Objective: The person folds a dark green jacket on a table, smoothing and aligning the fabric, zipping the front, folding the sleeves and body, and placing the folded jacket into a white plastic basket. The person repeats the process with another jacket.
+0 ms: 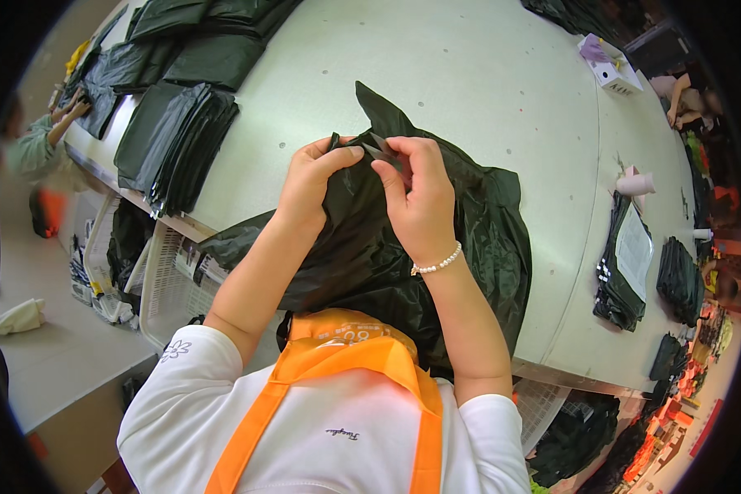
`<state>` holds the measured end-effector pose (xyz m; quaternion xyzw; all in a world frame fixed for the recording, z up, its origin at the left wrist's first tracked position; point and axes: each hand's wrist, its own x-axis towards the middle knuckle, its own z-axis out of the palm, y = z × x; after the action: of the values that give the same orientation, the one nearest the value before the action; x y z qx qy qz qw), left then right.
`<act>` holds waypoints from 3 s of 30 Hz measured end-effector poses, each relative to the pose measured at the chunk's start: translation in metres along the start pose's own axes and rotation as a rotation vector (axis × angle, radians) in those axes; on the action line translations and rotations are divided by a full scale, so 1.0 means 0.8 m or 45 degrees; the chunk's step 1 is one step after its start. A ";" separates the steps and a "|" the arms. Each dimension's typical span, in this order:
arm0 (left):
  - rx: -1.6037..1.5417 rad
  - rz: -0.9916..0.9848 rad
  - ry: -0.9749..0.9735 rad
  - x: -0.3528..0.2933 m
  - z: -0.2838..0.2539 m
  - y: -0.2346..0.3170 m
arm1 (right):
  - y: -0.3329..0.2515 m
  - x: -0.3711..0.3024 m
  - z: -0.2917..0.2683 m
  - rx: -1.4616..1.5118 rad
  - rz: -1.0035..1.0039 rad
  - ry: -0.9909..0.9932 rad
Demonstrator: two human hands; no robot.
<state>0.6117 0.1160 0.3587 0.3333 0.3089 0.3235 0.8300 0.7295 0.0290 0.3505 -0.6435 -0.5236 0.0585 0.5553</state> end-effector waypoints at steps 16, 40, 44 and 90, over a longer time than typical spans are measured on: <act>1.618 0.974 0.546 0.114 -0.105 -0.028 | 0.184 -0.042 -0.104 -0.418 0.468 0.301; 1.168 -0.691 -1.045 0.244 0.261 -0.276 | 0.260 -0.095 -0.328 0.358 0.844 0.422; 1.115 -0.572 -0.942 0.216 0.273 -0.259 | 0.252 -0.074 -0.321 0.279 0.844 0.358; 1.012 -0.511 -0.657 0.158 0.274 -0.213 | 0.237 -0.082 -0.356 0.328 0.832 0.741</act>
<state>0.9037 0.0354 0.3217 0.6260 0.2511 -0.0773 0.7342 1.0029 -0.1743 0.2775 -0.6902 -0.1037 0.1118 0.7073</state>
